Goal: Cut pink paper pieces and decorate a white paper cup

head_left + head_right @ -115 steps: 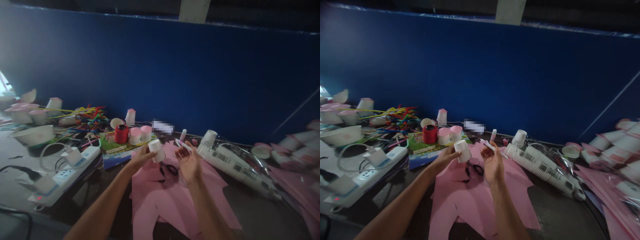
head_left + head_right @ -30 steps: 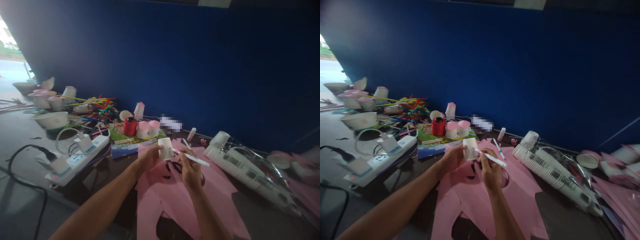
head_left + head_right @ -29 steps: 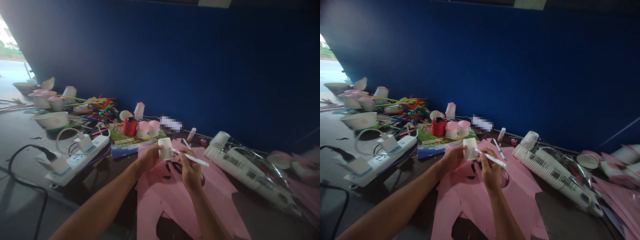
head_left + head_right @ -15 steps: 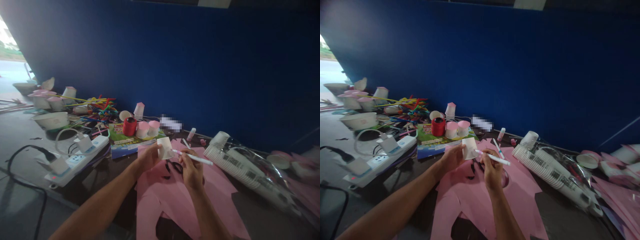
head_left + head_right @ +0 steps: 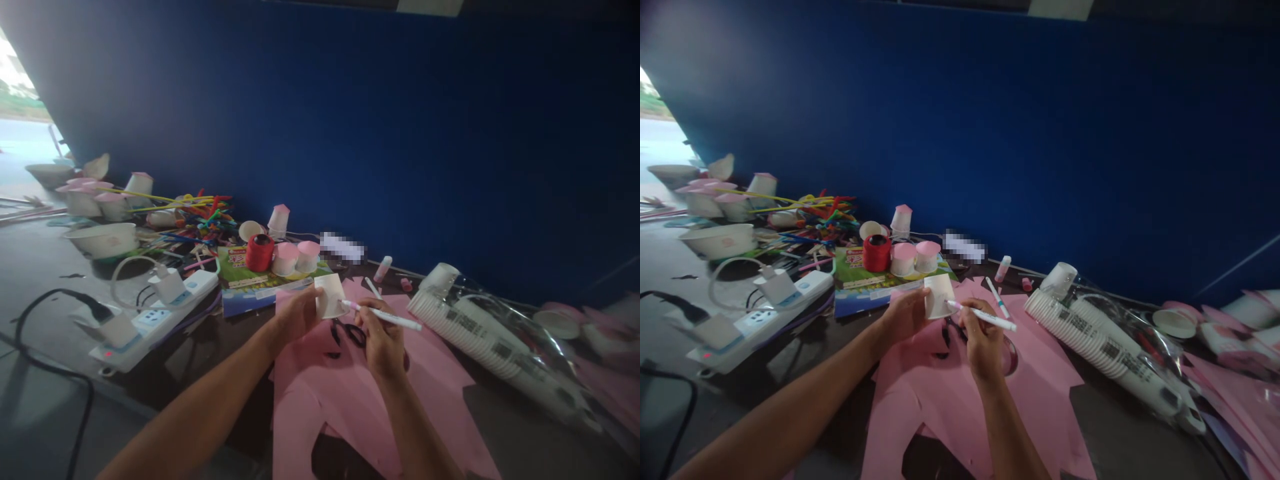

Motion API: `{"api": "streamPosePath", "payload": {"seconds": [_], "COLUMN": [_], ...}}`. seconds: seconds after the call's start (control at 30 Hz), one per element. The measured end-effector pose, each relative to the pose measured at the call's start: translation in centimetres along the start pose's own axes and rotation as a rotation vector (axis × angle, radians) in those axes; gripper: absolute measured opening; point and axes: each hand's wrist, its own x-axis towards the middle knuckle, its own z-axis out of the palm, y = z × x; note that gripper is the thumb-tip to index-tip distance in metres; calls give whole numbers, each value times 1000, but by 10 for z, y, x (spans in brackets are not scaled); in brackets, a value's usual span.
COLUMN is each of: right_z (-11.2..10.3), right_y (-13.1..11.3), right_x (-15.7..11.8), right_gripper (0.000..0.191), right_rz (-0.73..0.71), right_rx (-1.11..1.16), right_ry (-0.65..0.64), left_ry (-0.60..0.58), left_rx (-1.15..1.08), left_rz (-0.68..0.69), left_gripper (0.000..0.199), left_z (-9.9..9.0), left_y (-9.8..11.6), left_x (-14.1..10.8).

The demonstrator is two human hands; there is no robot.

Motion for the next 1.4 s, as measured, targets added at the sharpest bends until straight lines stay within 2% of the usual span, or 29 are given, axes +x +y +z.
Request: {"api": "streamPosePath", "payload": {"seconds": [0.2,0.43,0.63,0.8,1.17,1.4], "right_z": [-2,-4,-4,-4,-3,-5], "right_y": [3,4,7,6,3,0], "right_x": [-4,5,7,6,0,5], "right_gripper": [16,12,12,12,10,10], "right_rz": [68,13,-3,-8,119,19], "right_rx": [3,138,144,86,166,191], "right_ry": [-99,50,36,34,-66,23], "left_ry": [3,-42,-99,-138,-54,-15], "left_rx": [-9,-11,12,18,-54,-12], "left_rz": [15,-19,-42,-29,5,-22], "left_gripper": [34,41,41,38,26,31], "left_z": [-3,0,-4,-1,-9,-5], "left_y": [1,3,0,0,1,1], "left_x": [1,-2,0,-2,2,0]}}
